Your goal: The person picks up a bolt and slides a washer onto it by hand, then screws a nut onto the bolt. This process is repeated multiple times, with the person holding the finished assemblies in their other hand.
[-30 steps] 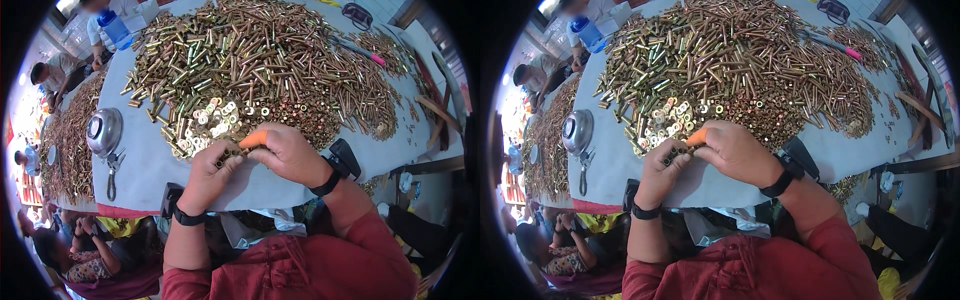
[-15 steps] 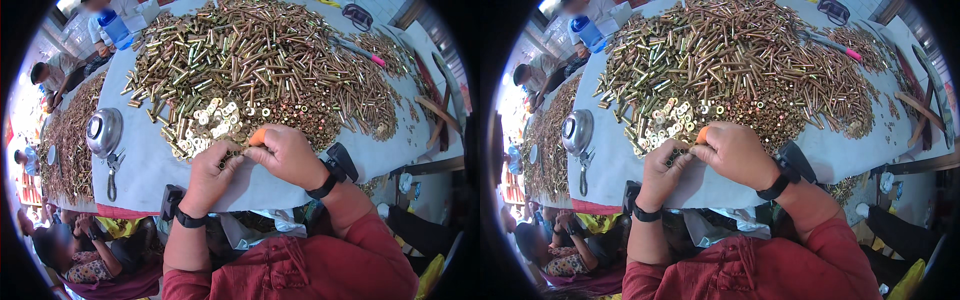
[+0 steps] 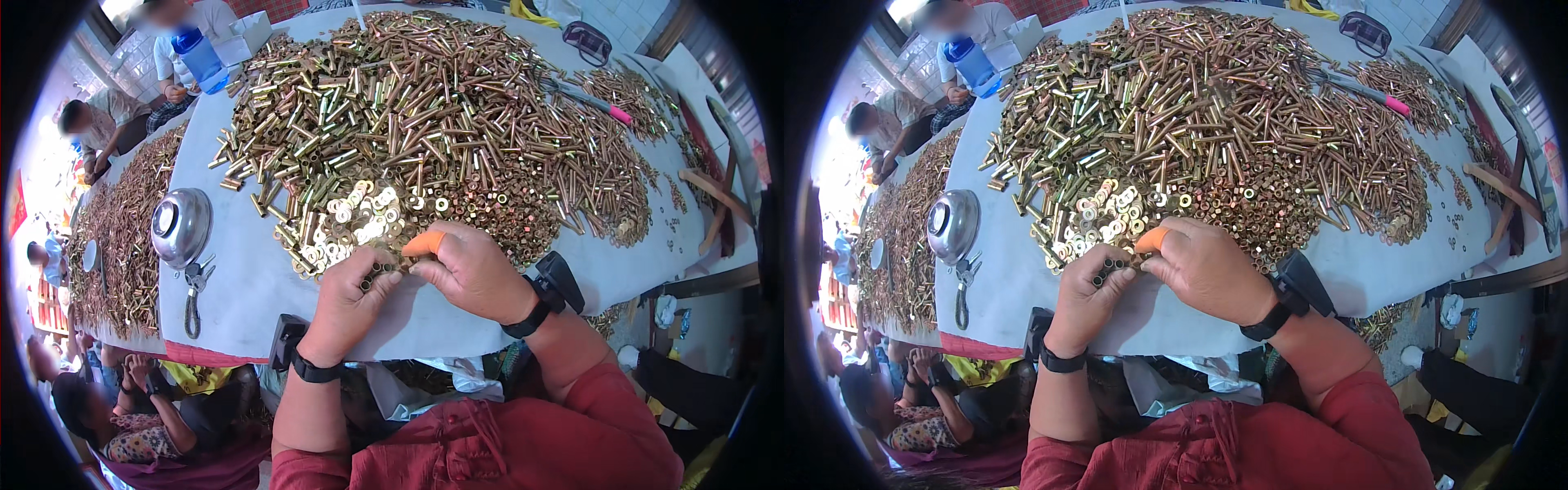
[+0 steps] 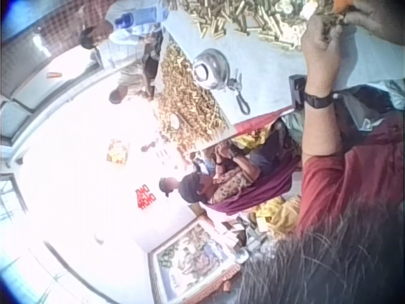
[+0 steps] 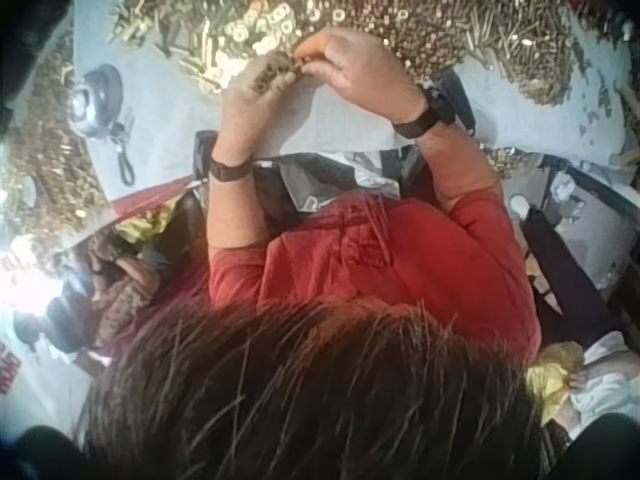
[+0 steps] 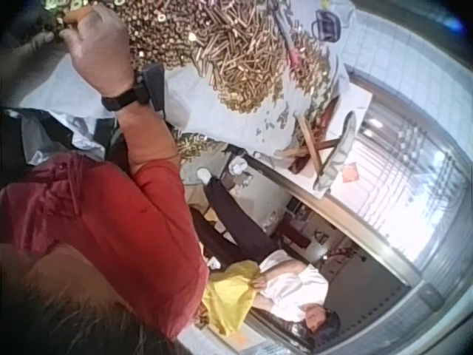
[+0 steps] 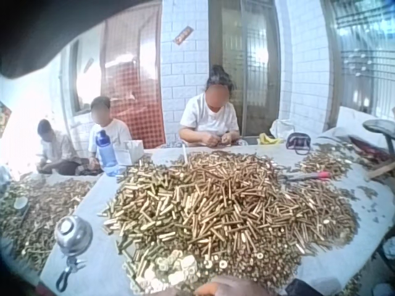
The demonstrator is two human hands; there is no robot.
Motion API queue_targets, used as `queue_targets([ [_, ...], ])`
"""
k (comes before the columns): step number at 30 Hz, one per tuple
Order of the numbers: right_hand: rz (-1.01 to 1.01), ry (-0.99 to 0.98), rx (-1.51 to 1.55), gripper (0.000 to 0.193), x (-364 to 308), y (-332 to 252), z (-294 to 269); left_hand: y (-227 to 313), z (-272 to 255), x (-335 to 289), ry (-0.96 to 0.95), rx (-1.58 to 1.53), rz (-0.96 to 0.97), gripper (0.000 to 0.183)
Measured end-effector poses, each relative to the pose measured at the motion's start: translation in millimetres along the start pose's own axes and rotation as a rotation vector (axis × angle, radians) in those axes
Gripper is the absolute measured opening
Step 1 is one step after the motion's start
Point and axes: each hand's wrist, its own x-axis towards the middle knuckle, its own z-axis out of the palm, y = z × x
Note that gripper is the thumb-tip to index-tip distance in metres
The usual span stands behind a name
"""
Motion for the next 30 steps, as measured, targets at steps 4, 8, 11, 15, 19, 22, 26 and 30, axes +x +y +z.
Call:
queue_targets([
  [4,-0.027,-0.018,0.025,0.017,2.3,-2.5,-2.0,1.9,-4.2,0.1,-0.036,0.013,-0.037,0.014],
  [8,-0.014,-0.061,0.024,0.016,1.5,-3.7,-3.9,0.9,-2.6,0.3,-0.053,-0.035,-0.007,0.014],
  [11,-0.035,-0.044,0.118,0.017,0.4,-0.2,-0.2,2.3,0.0,-0.8,-0.019,0.087,0.067,0.014],
  [15,-0.097,-0.029,0.132,0.017,0.6,0.6,0.4,-0.6,-2.7,-1.2,-0.057,-0.016,-0.018,0.015],
  [19,0.014,0.000,0.020,0.017,-3.3,0.7,2.3,-0.1,2.3,-0.3,-0.029,0.046,0.041,0.015],
  [22,0.064,-0.009,-0.134,0.020,-5.5,1.2,4.1,7.1,3.4,-0.4,-0.024,0.091,0.081,0.015],
  [26,0.145,0.040,-0.043,0.017,-5.5,0.6,9.7,4.5,4.3,0.6,-0.010,0.114,0.086,0.014],
  [30,0.287,-0.002,0.334,0.015,0.6,-4.4,5.3,-1.4,3.4,-0.3,0.005,0.024,0.015,0.013],
])
